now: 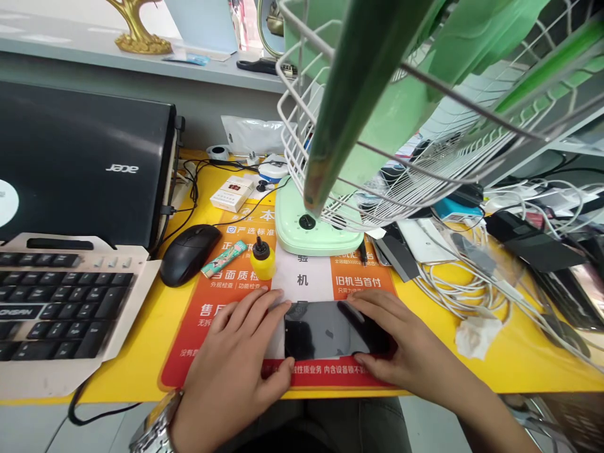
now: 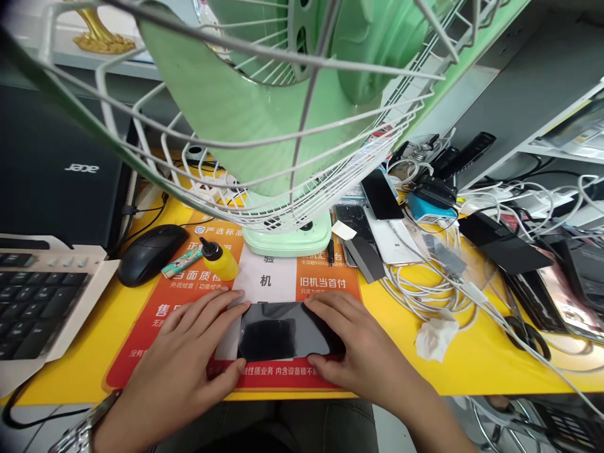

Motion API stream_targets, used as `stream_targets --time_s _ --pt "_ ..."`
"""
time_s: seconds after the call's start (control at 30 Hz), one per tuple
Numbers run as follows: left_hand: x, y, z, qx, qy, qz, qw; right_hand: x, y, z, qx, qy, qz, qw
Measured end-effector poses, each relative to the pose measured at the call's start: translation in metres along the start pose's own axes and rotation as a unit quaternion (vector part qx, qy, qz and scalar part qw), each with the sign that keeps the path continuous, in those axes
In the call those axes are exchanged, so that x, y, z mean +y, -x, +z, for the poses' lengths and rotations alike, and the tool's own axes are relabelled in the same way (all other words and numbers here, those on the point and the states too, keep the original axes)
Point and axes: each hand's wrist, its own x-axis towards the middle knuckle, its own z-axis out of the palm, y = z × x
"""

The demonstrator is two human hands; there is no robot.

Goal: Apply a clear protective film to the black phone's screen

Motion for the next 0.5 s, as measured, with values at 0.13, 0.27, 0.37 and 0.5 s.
stream_targets --time_s 0.13,0.27,0.37,0.5 --pt "-0.0006 0.0002 0.0007 0.001 -0.004 0.001 1.0 -0.0011 0.0018 0.002 0.008 0.007 -0.004 1.0" --pt "-0.0007 0.0019 0.0004 0.003 -0.005 0.0 1.0 -0.0032 0.0037 0.0021 0.004 0.031 0.001 1.0" --pt "-0.0004 0.0021 0.0005 0.003 -0.003 0.0 1.0 -0.0057 0.0033 0.0004 0.001 0.047 -0.013 0.999" --pt "-0.0004 0.0014 0.0008 0.003 -0.002 -0.002 1.0 -0.0085 0.0016 -0.0019 0.004 0.062 -0.028 0.998"
